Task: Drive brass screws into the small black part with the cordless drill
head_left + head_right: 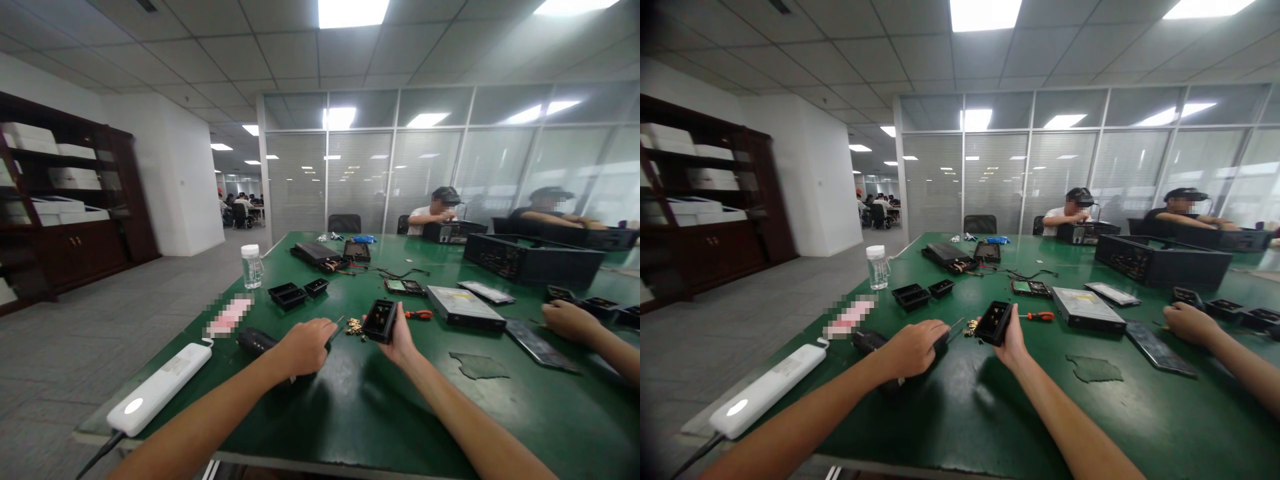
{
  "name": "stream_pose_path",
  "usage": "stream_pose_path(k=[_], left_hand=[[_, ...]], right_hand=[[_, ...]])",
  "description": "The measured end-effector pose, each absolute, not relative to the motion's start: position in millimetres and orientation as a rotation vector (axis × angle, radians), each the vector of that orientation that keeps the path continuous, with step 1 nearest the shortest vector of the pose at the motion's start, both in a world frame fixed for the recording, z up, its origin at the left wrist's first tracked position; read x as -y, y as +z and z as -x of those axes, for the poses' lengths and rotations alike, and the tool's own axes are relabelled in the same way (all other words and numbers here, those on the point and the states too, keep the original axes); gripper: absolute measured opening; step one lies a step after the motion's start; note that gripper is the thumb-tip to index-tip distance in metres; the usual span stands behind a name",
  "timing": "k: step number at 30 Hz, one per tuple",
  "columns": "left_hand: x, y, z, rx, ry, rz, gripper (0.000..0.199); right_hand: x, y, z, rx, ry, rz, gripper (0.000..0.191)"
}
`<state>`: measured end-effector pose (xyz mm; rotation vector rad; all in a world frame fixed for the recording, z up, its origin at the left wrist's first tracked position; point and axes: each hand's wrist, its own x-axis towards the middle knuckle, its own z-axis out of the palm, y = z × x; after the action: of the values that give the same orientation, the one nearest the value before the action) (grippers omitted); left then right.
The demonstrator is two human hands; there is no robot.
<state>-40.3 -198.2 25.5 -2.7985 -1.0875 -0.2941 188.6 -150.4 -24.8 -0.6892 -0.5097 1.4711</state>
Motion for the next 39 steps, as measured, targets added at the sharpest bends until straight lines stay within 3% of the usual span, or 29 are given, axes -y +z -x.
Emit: stream_pose_path(k=[9, 16, 21, 25, 31, 39], left_hand=[[184.0, 32.2, 113.4, 1.182, 0.095, 3.148, 0.048], [176.3, 20.1, 121.8, 1.18, 0.15, 3.1, 0.081], [172.6, 6.3, 120.9, 1.108, -0.062, 3.005, 0.071], [168.7, 3.5, 116.3, 1.172, -0.039, 2.926, 0.068], [151.1, -3.0, 106.8, 1.272, 0.001, 2.759, 0.04], [143.4, -4.6, 103.3, 1.301, -0.029, 2.721, 0.045]], right_hand=[[148.1, -29.5, -189.0, 0.475, 1.505, 0.681, 0.047], [148.3, -26.2, -192.4, 0.518, 1.448, 0.671, 0.048], [144.4, -28.2, -196.3, 0.559, 1.43, 0.696, 0.051], [143.0, -30.5, -197.8, 0.601, 1.431, 0.656, 0.053], [144.8, -31.6, -200.6, 0.618, 1.458, 0.62, 0.052], [148.5, -27.0, -198.1, 0.654, 1.474, 0.67, 0.053]])
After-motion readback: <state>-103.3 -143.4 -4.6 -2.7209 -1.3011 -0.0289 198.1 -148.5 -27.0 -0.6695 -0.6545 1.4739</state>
